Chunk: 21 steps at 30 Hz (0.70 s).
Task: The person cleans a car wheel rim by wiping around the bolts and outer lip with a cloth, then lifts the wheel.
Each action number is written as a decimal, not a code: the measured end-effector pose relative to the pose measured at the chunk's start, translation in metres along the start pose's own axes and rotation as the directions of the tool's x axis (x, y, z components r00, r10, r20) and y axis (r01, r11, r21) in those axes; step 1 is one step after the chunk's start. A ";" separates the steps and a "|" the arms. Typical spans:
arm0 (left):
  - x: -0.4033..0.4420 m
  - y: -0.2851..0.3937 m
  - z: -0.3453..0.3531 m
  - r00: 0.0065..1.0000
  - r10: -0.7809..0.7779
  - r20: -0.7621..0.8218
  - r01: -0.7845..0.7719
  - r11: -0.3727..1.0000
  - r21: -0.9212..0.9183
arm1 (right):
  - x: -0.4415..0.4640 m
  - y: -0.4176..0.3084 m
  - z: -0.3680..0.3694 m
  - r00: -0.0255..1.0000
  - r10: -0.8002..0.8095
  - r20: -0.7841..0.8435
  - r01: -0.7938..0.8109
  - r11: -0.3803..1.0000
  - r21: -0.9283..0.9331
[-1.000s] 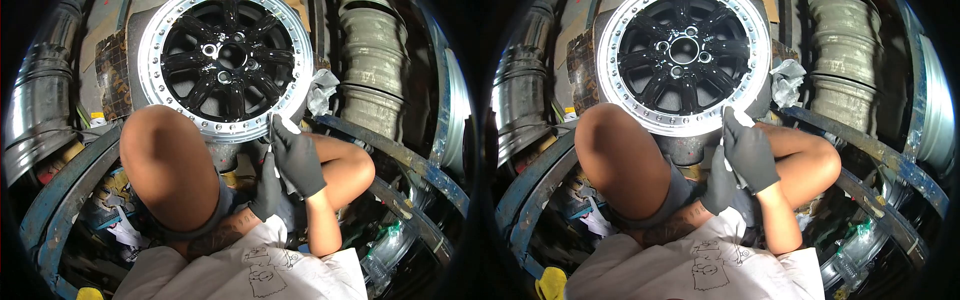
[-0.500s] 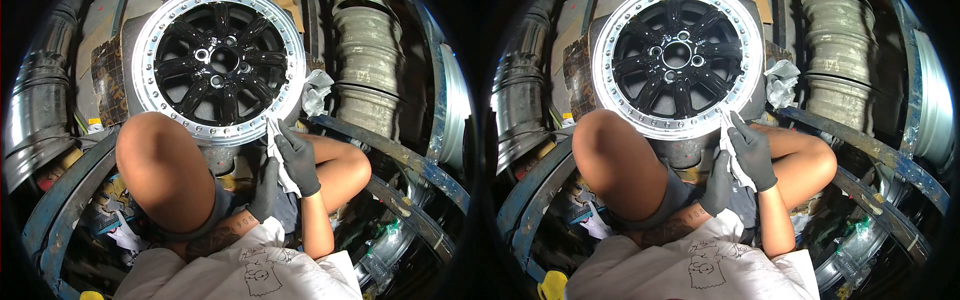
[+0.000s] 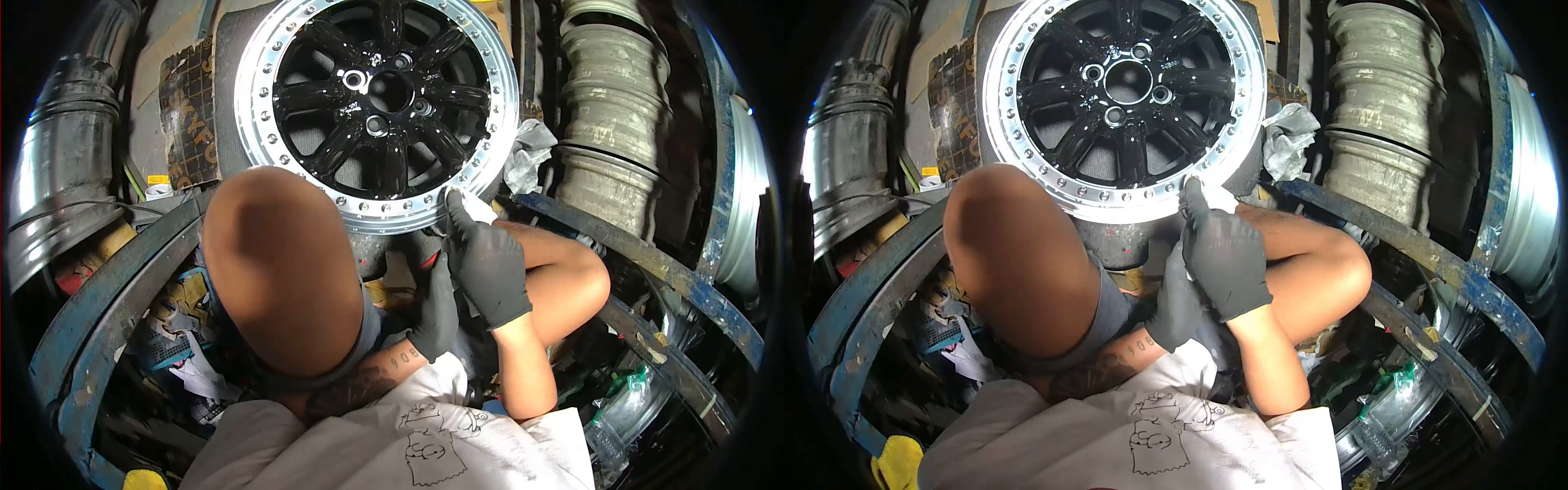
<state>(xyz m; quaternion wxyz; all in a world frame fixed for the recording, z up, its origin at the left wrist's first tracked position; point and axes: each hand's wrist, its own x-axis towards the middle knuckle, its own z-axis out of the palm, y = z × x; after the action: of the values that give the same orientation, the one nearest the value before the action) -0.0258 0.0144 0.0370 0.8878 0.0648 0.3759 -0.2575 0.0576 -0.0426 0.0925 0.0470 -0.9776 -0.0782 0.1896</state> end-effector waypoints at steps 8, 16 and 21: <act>-0.002 0.000 -0.008 0.999 0.035 -0.013 -0.036 0.999 -0.022 | -0.015 0.000 0.033 0.992 0.073 -0.103 -0.060 0.990 0.130; -0.018 0.001 -0.011 0.915 0.388 0.113 -0.395 0.798 0.455 | -0.007 0.034 0.042 0.941 0.059 0.334 -0.317 -0.191 0.929; -0.023 0.010 0.003 0.942 0.274 0.195 -0.336 0.778 0.531 | -0.021 0.053 0.051 0.963 0.263 0.062 -0.092 0.104 0.990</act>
<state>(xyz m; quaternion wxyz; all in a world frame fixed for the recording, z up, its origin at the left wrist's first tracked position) -0.0322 0.0312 0.0545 0.8787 0.3666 0.2207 -0.2116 0.0266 -0.0954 0.0460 0.6610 -0.7142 0.1872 0.1341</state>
